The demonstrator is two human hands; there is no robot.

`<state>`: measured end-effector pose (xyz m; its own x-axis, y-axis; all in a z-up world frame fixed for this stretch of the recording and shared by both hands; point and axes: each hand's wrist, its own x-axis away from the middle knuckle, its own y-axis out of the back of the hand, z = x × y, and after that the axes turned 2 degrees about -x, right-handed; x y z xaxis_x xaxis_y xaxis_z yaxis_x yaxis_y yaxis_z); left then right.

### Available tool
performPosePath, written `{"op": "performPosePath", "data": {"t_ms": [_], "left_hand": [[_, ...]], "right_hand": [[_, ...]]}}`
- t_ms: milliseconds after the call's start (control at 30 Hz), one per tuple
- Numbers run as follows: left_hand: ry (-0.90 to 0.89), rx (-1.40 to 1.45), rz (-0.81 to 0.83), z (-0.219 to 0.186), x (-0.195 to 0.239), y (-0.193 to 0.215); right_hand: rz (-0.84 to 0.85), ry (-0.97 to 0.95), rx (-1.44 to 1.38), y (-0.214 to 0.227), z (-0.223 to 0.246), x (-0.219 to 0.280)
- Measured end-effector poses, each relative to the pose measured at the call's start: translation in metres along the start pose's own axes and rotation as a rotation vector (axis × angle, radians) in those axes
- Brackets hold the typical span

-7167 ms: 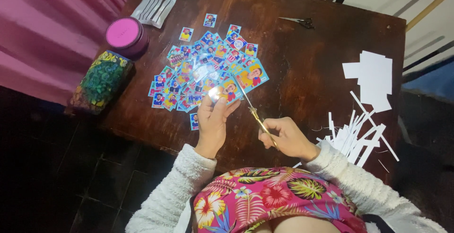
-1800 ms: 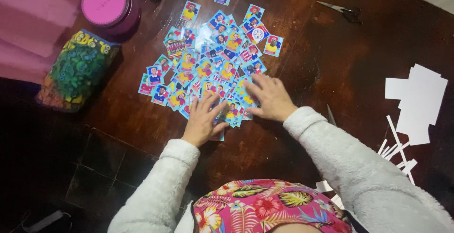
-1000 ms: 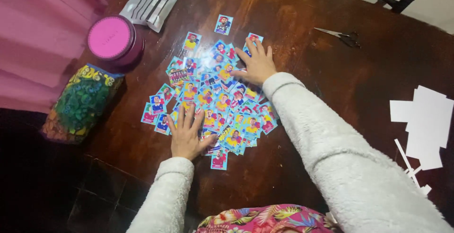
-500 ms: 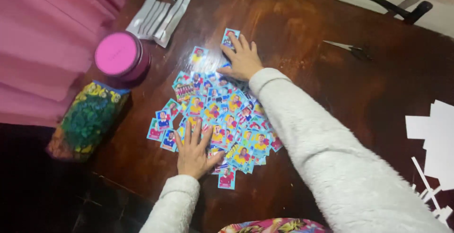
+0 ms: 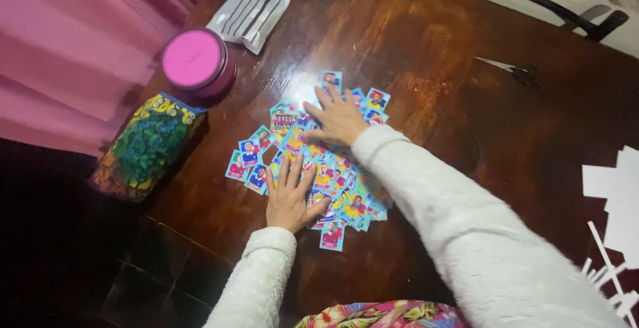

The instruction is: Cutting sheets of printed sticker cards into individual strips and cards using scissors.

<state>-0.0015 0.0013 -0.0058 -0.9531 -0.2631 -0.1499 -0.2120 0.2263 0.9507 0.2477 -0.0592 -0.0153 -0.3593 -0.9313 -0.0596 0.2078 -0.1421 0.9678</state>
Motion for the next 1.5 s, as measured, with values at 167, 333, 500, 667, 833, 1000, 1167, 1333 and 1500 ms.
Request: {"op": "performPosePath", "data": {"t_ms": [167,333,500,667,833,1000,1167,1333,1500], "left_hand": [[0.001,0.026,-0.031,0.000,0.002,-0.005],[0.003,0.023,-0.043,-0.003,0.004,0.003],[-0.010,0.075,-0.032,0.001,0.002,-0.003],[-0.020,0.106,-0.043,0.004,0.004,-0.007],[-0.024,0.049,-0.022,0.004,0.004,-0.010],[-0.017,0.019,-0.064,0.002,0.004,-0.005],[0.094,-0.031,-0.173,0.007,0.010,-0.019],[0.061,0.082,-0.102,-0.001,0.014,-0.023],[0.199,0.698,-0.308,-0.022,0.021,-0.019]], "right_hand": [[-0.021,0.042,0.059,0.020,-0.011,0.064],[-0.118,-0.146,0.041,0.024,-0.022,0.089],[0.062,-0.185,-0.009,0.016,-0.003,0.118],[-0.042,-0.383,-0.013,0.024,-0.016,0.151],[0.030,-0.324,-0.048,0.023,-0.004,0.176],[-0.126,-0.396,-0.092,0.041,-0.015,0.223],[-0.012,-0.451,-0.008,0.036,0.013,0.283],[-0.032,-0.458,-0.011,0.029,0.033,0.278],[0.002,-0.342,-0.007,0.025,0.022,0.281]]}}
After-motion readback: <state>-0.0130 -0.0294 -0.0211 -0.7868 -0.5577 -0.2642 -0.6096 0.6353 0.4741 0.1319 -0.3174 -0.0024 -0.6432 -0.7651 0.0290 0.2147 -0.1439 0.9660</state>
